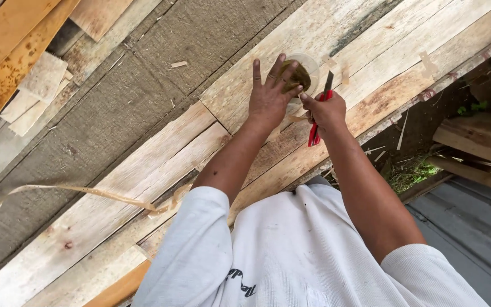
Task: Trimming wood strips with a utility knife and applying glue or filler to the joints of wooden planks
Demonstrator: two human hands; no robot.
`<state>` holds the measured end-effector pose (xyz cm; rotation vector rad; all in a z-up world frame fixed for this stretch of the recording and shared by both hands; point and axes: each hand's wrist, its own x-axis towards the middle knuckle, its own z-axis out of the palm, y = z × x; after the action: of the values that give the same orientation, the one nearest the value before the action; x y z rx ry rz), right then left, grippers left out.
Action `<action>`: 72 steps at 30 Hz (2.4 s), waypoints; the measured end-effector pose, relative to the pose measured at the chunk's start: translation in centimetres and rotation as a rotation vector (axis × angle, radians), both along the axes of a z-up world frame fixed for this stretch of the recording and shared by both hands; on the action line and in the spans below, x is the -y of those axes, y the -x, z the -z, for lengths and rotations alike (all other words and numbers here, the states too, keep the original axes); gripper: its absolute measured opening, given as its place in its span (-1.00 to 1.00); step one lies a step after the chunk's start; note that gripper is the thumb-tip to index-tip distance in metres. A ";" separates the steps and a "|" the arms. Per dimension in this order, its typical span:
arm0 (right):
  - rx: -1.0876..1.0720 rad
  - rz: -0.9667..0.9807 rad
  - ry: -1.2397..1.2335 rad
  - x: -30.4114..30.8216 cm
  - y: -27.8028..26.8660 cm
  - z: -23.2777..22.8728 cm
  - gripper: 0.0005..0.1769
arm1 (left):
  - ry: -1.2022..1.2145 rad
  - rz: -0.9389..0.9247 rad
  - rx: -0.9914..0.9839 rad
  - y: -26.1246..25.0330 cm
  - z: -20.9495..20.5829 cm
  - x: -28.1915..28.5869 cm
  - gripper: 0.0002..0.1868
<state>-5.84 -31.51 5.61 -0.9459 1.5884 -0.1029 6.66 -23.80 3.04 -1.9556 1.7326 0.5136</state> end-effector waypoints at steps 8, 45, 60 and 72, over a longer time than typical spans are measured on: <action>-0.016 -0.077 0.008 -2.5 3.6 -4.4 -0.72 | 0.105 0.002 0.055 0.3 2.0 -0.7 -0.25; 0.229 -0.297 0.080 -21.2 -2.9 6.1 -0.72 | 1.187 -0.568 -0.537 -2.2 11.0 -25.8 -0.69; 0.253 -0.332 0.084 -20.2 -2.4 5.9 -0.76 | 0.333 -1.502 -1.638 4.3 2.6 -29.4 -0.64; 0.094 -0.424 0.079 -19.4 -2.7 8.8 -0.73 | 0.596 -1.897 -1.093 -0.3 1.6 -27.5 -0.82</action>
<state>-3.13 -12.15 -3.21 -1.3011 1.2765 0.0852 6.98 3.67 1.40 -3.5981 -0.5970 2.0016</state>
